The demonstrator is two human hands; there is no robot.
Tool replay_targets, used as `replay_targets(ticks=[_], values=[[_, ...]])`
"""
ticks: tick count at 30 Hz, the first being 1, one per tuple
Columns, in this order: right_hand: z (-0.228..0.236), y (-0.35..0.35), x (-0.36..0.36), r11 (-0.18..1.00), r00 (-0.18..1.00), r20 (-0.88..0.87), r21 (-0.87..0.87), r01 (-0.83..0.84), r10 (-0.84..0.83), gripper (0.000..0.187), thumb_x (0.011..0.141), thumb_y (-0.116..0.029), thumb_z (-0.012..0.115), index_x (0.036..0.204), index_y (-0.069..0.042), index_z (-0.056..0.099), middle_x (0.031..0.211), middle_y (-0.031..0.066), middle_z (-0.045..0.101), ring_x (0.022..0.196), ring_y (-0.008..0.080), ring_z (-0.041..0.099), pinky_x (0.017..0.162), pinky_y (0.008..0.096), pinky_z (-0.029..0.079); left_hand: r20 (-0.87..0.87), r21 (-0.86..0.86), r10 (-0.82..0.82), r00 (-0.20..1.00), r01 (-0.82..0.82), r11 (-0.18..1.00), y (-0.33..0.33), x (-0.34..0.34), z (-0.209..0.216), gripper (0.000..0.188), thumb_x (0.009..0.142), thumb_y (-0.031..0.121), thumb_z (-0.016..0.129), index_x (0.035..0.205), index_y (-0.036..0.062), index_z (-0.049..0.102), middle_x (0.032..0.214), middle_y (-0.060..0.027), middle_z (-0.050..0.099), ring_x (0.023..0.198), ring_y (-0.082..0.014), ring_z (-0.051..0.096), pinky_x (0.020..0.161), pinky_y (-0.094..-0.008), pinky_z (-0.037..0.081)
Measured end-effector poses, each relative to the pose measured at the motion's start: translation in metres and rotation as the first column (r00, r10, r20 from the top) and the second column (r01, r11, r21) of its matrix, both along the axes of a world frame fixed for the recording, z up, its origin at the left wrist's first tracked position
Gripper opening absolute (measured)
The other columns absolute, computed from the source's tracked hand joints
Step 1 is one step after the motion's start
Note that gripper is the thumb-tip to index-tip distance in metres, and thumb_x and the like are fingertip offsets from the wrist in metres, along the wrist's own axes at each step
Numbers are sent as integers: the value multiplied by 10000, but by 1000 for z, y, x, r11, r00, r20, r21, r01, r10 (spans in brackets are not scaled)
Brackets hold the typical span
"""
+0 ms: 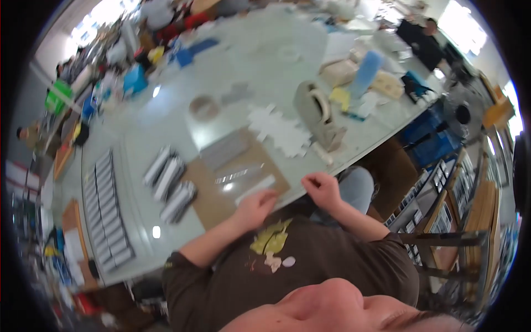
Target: The recorder applies white adhesive strips to small metal components at a workbench in a factory setting.
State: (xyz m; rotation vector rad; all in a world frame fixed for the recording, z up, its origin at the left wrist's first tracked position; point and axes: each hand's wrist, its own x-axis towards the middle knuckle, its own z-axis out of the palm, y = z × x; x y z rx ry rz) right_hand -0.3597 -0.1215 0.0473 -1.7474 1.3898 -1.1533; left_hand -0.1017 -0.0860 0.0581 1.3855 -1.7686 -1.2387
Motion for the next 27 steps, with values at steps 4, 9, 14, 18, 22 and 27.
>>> replay_targets(ticks=[4,9,14,18,22,27], values=[[-7,-14,21,989,993,-94,-123,-83,72,77,872,-122,762,864,-54,727,725,94,671,628,250,642,584,345,503,114,66,129,985,-137,988,0,12,3,248,956,248,687,1093,56,609,860,-122,705,777,-268,686,717,-397,535],[-23,-19,49,962,982,-171,-248,-116,74,56,854,-121,761,865,-84,720,718,87,662,636,273,643,577,377,512,152,167,247,957,-271,948,0,29,16,263,922,225,717,1061,38,596,822,-131,706,777,-277,695,701,-394,528],[-29,-17,69,944,972,-224,-302,-134,66,53,834,-120,768,830,-92,722,699,67,662,642,272,652,570,389,518,216,201,289,933,-332,922,3,45,7,265,899,225,751,1010,30,609,781,-99,696,725,-218,671,664,-363,514],[-29,-17,75,913,962,-269,-380,-147,44,55,801,-106,777,787,-105,724,669,43,651,617,257,644,543,386,504,264,173,287,921,-337,925,1,50,3,270,872,222,784,952,26,616,752,-76,696,684,-168,666,634,-333,507],[-27,-19,76,902,962,-266,-399,-164,57,72,785,-59,796,792,-77,726,673,75,647,597,270,633,542,380,493,297,174,278,914,-338,925,1,48,7,265,873,225,783,948,29,620,758,-80,698,691,-184,674,642,-339,513],[-31,-21,77,888,960,-274,-424,-178,61,78,771,-98,787,755,-111,711,642,36,623,591,247,621,527,384,488,301,163,288,909,-346,924,0,51,4,266,872,240,781,945,34,630,781,-91,705,720,-209,688,674,-356,529]])
